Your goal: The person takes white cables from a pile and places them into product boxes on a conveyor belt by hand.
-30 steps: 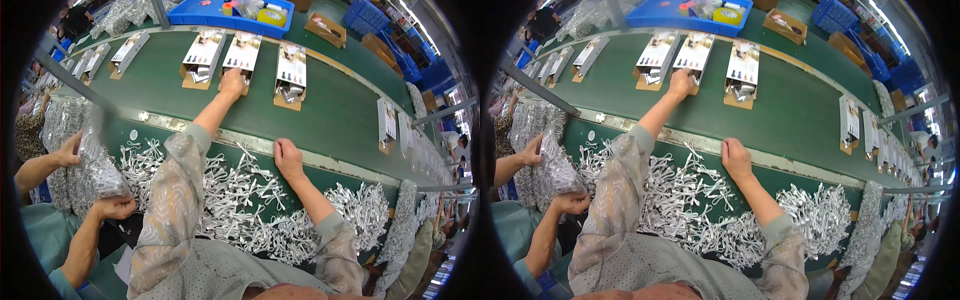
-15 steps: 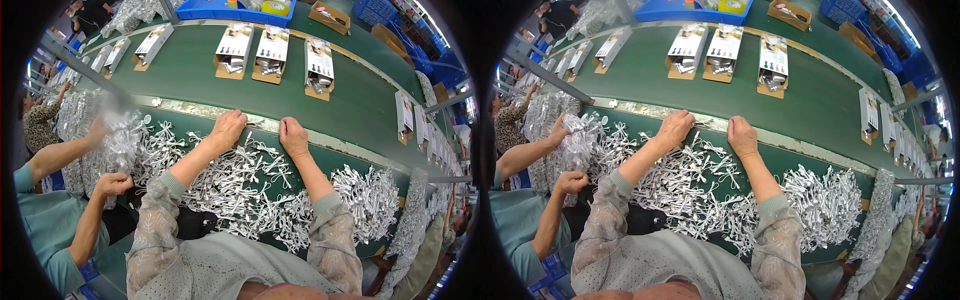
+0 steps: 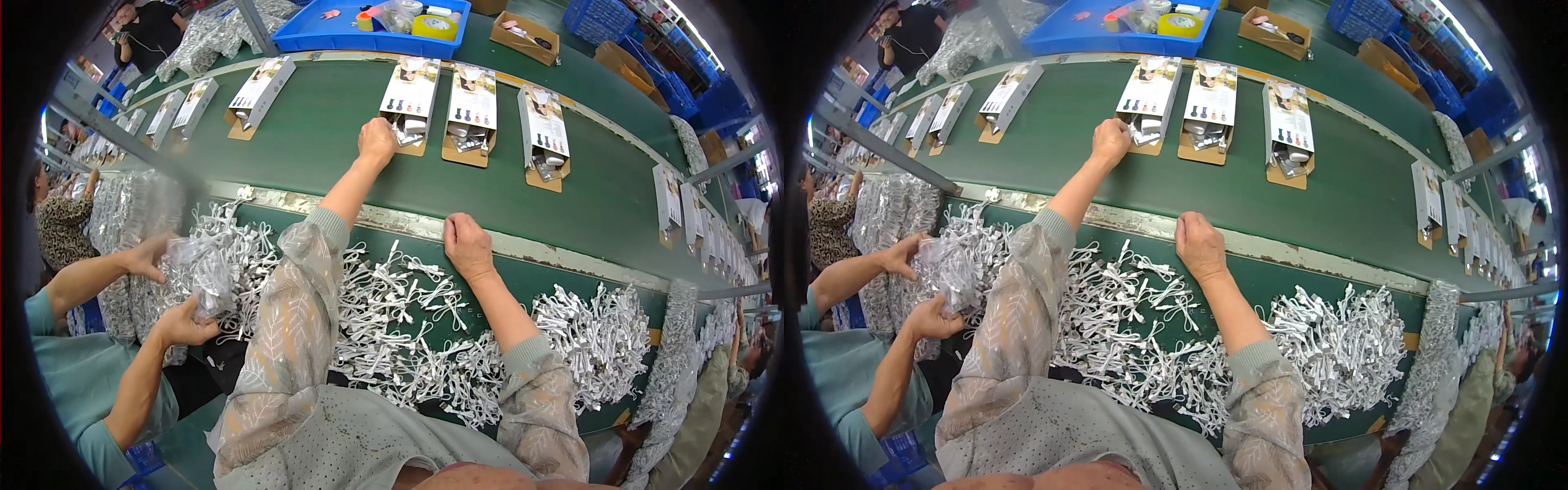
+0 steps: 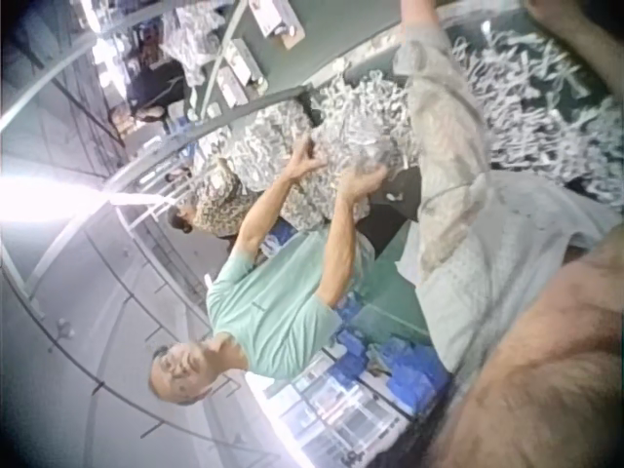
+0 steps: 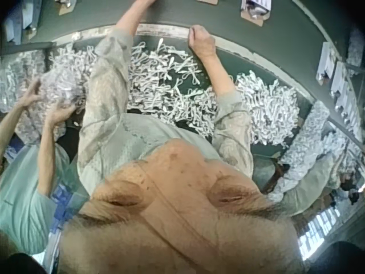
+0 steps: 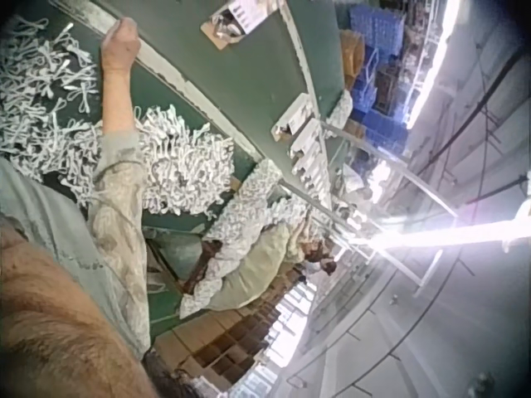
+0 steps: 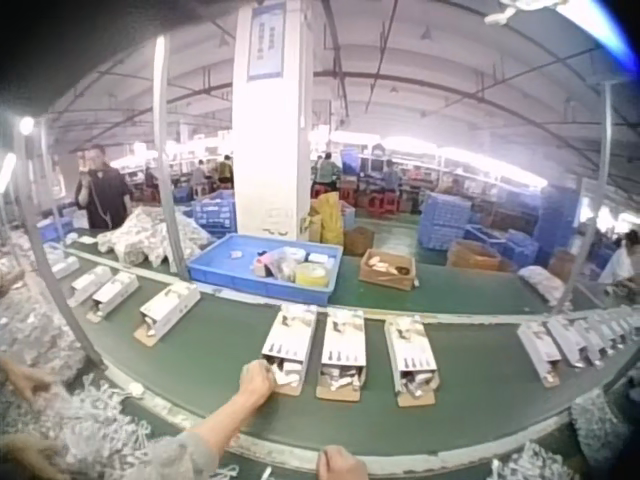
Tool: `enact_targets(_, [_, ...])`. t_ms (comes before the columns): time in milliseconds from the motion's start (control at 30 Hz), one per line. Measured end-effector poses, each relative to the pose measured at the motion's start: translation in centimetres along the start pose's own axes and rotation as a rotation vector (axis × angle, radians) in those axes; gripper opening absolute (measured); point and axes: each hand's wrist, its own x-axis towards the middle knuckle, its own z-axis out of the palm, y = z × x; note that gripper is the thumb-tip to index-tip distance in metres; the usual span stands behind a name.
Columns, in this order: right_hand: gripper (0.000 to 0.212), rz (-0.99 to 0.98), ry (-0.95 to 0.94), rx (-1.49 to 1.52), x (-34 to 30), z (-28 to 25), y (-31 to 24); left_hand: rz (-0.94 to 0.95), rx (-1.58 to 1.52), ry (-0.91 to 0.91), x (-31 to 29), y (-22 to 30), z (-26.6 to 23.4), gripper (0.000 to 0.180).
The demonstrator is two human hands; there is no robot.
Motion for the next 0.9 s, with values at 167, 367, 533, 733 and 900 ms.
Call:
enact_targets(167, [0.005,0.025,-0.018,0.019,-0.1,-0.2,0.9,0.459,-0.175,-0.413,-6.2,3.3,-2.7,0.032])
enact_targets(367, [0.005,0.016,-0.028,0.028,0.1,-0.5,0.3,0.747,0.086,-0.767,-19.0,1.4,-6.4,0.047])
enact_targets(533, [0.004,0.031,-0.038,0.018,0.0,-0.7,-0.3,0.693,-0.002,-0.734,-21.9,0.8,-8.1,0.021])
enact_targets(733, [0.003,0.027,-0.022,-0.009,-0.3,-0.7,-0.1,0.553,-0.077,-0.457,-20.6,-0.4,-9.5,0.019])
enact_targets(900, [0.005,-0.029,0.008,0.012,0.4,-0.9,-0.5,0.145,-0.518,-0.49,-19.1,-1.3,-10.7,0.019])
